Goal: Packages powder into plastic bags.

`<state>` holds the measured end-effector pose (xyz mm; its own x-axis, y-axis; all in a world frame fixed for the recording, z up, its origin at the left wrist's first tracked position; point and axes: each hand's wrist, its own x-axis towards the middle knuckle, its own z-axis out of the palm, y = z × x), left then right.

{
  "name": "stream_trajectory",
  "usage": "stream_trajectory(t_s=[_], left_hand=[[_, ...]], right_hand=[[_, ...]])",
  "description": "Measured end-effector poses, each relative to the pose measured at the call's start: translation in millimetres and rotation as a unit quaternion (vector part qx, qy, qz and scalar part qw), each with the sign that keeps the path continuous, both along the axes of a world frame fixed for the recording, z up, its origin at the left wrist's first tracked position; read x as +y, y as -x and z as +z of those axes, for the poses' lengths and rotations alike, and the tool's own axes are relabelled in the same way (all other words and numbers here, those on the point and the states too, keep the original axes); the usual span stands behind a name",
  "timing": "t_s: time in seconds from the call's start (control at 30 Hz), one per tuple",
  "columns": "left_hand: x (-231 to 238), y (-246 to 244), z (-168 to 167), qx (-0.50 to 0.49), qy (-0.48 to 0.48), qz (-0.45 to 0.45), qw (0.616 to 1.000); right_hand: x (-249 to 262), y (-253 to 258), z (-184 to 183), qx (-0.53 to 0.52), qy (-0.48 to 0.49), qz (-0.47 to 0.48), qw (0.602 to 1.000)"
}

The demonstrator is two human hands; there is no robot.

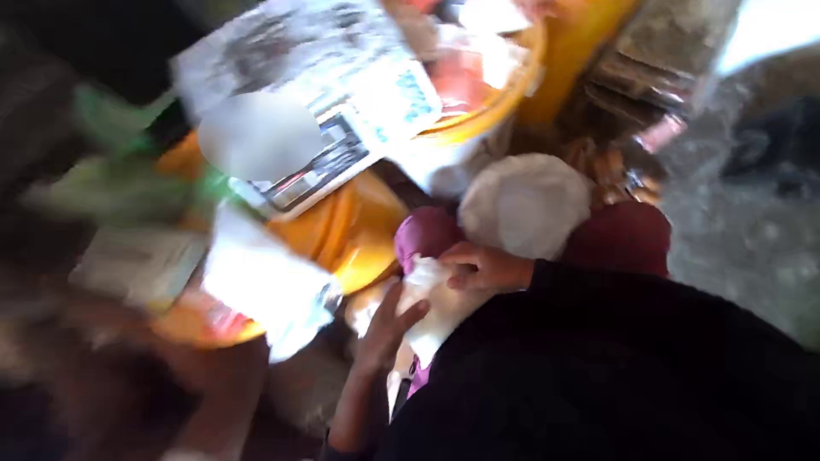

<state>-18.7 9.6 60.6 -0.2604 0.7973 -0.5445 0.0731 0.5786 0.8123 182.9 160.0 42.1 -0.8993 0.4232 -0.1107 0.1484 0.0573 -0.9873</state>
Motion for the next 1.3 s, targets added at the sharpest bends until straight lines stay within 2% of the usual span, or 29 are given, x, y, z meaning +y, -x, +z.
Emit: stream_trajectory(t_s=[0.07, 0.13, 0.23, 0.3, 0.37, 0.4, 0.43, 0.5, 0.57, 0.6, 0.63, 0.67, 0.7, 0.73, 0.83, 0.93, 1.0, 1.03, 1.1, 1.13, 1.2, 1.27, 1.3], left_hand=[[-5.5, 3.2, -4.9, 0.004, -0.015, 0.005, 1.000], [-9.9, 9.5, -5.0, 0.002, -0.030, -0.033, 0.999], [-3.2, 4.8, 4.7, -0.075, -0.048, -0.058, 0.994], [14.1, -26.8, 31.5, -0.086, -0.021, -0.025, 0.996], [40.2, -74.1, 67.0, 0.003, 0.060, 0.000, 0.998], [53.2, -97.6, 83.4, 0.054, 0.116, 0.006, 0.992], [58.9, -102.1, 82.9, 0.095, 0.144, -0.007, 0.985], [49.1, -67.4, 57.5, 0.106, 0.132, -0.062, 0.984], [26.4, 0.3, 18.3, 0.020, -0.020, -0.191, 0.981], [26.3, 14.5, 6.9, 0.002, -0.048, -0.222, 0.974], [32.4, -1.1, 16.8, 0.044, 0.003, -0.193, 0.980], [46.3, -38.3, 34.4, 0.125, 0.106, -0.119, 0.979], [56.6, -60.5, 41.9, 0.176, 0.173, -0.080, 0.966], [59.5, -67.9, 44.5, 0.194, 0.197, -0.072, 0.958], [50.1, -49.4, 40.4, 0.159, 0.147, -0.122, 0.969], [48.0, -53.7, 39.5, 0.176, 0.152, -0.091, 0.968], [45.9, -68.1, 50.3, 0.175, 0.153, -0.064, 0.971], [34.5, -51.6, 46.8, 0.132, 0.098, -0.085, 0.983], [6.4, 19.1, 13.6, 0.018, -0.046, -0.171, 0.984], [-1.3, 41.8, -0.4, -0.003, -0.065, -0.179, 0.982], [-7.3, 49.2, -8.5, 0.036, -0.044, -0.154, 0.986], [-3.7, 23.5, 4.8, 0.067, 0.010, -0.130, 0.989], [4.0, -8.3, 21.7, 0.049, 0.035, -0.054, 0.997]], right_hand=[[7.1, -45.0, 18.1, 0.031, -0.016, -0.096, 0.995], [12.2, -110.2, 25.3, 0.074, -0.032, -0.267, 0.960], [15.7, -230.2, 8.7, 0.015, -0.018, -0.533, 0.846], [-4.5, -304.6, -26.8, -0.107, 0.061, -0.630, 0.767], [-45.0, -349.7, -74.7, -0.223, 0.183, -0.637, 0.715], [-72.4, -355.5, -98.9, -0.247, 0.255, -0.626, 0.695], [-101.2, -352.2, -118.6, -0.240, 0.333, -0.610, 0.678], [-155.0, -326.7, -145.8, -0.183, 0.448, -0.583, 0.653], [-193.1, -293.0, -151.7, -0.147, 0.493, -0.576, 0.635], [-200.9, -283.4, -148.2, -0.130, 0.503, -0.574, 0.633], [-205.3, -279.1, -145.7, -0.113, 0.509, -0.578, 0.628], [-208.7, -279.6, -144.9, -0.103, 0.514, -0.579, 0.625], [-212.1, -283.4, -146.8, -0.098, 0.511, -0.579, 0.628], [-215.0, -287.0, -149.4, -0.099, 0.505, -0.581, 0.630], [-214.5, -289.3, -156.1, -0.137, 0.501, -0.584, 0.624], [-208.6, -289.8, -161.2, -0.160, 0.490, -0.581, 0.630], [-208.8, -287.1, -159.3, -0.137, 0.513, -0.598, 0.600], [-211.4, -286.2, -159.4, -0.118, 0.528, -0.608, 0.581], [-221.9, -284.3, -159.3, -0.105, 0.557, -0.609, 0.554], [-228.7, -285.2, -158.8, -0.109, 0.565, -0.590, 0.566], [-239.0, -288.4, -158.8, -0.110, 0.564, -0.548, 0.607], [-242.8, -292.2, -161.0, -0.110, 0.546, -0.545, 0.627], [-242.7, -294.1, -161.1, -0.122, 0.533, -0.546, 0.635]])
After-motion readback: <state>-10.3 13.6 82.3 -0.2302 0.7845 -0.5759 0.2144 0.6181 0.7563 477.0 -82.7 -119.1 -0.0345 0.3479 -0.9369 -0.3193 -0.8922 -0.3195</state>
